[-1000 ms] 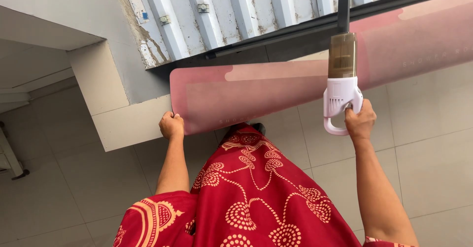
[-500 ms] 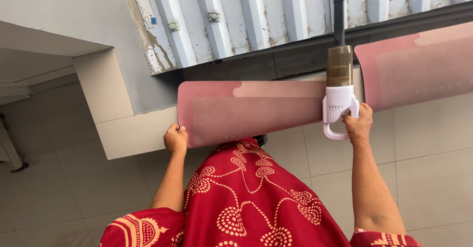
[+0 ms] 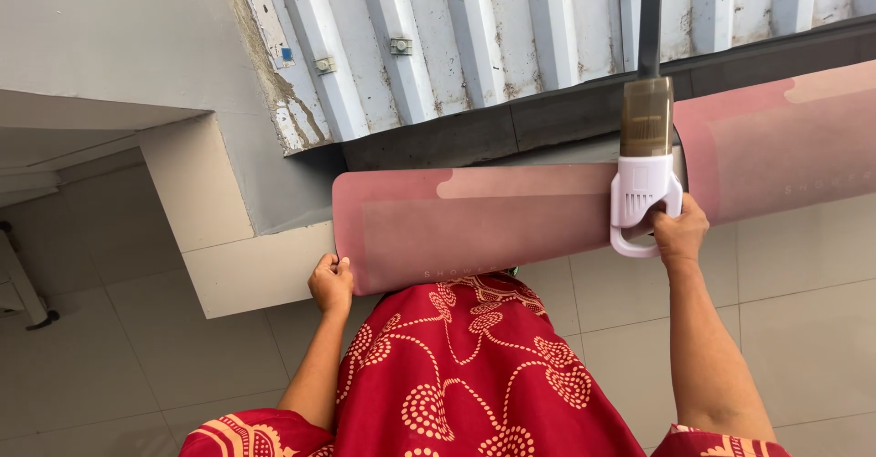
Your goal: Vacuuming a pink shower room mat with a handheld vacuum.
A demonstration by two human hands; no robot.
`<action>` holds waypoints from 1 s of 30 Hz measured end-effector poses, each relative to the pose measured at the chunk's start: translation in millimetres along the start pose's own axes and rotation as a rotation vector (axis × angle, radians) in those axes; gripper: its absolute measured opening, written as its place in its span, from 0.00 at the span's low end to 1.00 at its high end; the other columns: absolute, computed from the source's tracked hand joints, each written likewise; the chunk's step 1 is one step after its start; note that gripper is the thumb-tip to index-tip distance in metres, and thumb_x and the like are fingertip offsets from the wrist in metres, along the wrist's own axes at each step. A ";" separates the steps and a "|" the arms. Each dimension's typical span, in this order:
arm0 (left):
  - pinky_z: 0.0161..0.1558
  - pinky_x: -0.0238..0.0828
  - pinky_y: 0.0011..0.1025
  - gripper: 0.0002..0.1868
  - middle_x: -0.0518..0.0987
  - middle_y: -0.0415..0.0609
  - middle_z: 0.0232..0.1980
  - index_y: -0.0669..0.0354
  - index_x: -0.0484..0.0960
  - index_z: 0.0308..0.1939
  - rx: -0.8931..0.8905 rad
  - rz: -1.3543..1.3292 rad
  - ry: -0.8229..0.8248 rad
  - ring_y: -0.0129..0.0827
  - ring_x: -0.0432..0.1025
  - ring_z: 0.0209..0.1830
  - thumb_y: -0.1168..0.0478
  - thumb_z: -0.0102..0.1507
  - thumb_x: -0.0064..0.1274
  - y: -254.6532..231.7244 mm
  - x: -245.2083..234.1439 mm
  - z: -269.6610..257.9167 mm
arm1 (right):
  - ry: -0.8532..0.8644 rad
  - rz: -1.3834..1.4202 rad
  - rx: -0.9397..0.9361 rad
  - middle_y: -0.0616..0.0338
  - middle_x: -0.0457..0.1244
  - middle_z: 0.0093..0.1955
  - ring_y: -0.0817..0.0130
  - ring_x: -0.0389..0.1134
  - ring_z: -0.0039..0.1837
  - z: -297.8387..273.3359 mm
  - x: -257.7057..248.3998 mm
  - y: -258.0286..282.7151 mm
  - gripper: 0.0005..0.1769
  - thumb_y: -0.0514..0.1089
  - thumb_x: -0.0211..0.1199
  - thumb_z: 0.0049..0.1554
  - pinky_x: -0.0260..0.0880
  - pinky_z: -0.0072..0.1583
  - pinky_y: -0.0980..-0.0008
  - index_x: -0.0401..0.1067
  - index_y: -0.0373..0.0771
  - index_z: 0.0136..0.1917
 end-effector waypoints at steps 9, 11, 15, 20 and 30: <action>0.38 0.72 0.43 0.11 0.83 0.53 0.31 0.62 0.82 0.37 0.077 -0.070 -0.108 0.48 0.77 0.31 0.57 0.61 0.62 -9.1 7.6 3.7 | -0.055 -0.058 -0.362 0.48 0.70 0.45 0.56 0.73 0.49 55.5 13.5 58.9 0.09 0.38 0.67 0.56 0.71 0.56 0.58 0.75 0.34 0.51; 0.39 0.72 0.44 0.11 0.83 0.53 0.31 0.61 0.83 0.38 0.045 -0.056 -0.106 0.48 0.77 0.32 0.57 0.61 0.63 -7.3 14.7 4.4 | -0.044 -0.039 -0.377 0.48 0.70 0.45 0.57 0.73 0.49 62.9 18.9 64.0 0.09 0.38 0.67 0.56 0.72 0.56 0.58 0.75 0.34 0.50; 0.38 0.73 0.45 0.11 0.83 0.51 0.31 0.59 0.83 0.39 -0.065 -0.052 -0.129 0.47 0.78 0.33 0.55 0.60 0.63 -8.9 21.0 -1.0 | -0.062 -0.083 -0.433 0.49 0.70 0.43 0.56 0.73 0.47 69.1 33.4 59.8 0.09 0.35 0.67 0.52 0.72 0.54 0.58 0.75 0.34 0.48; 0.46 0.72 0.43 0.10 0.82 0.50 0.37 0.59 0.81 0.43 -0.073 -0.121 -0.163 0.46 0.77 0.40 0.58 0.62 0.62 -10.3 25.9 -17.1 | -0.006 -0.091 -0.380 0.51 0.69 0.44 0.56 0.71 0.47 63.1 33.9 57.9 0.07 0.37 0.67 0.55 0.71 0.53 0.58 0.73 0.34 0.47; 0.59 0.70 0.46 0.34 0.72 0.54 0.61 0.50 0.69 0.67 -0.021 -0.008 -0.149 0.52 0.68 0.62 0.59 0.58 0.66 -18.7 27.8 -46.9 | -0.015 -0.020 -0.477 0.45 0.62 0.64 0.47 0.64 0.66 44.1 18.8 27.6 0.10 0.38 0.67 0.53 0.65 0.66 0.54 0.71 0.35 0.48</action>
Point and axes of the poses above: each hand's wrist, its own z-axis towards the middle knuckle, its own x-axis out of the palm, y = z × x, the point moved 3 cm from there along z, towards the middle knuckle
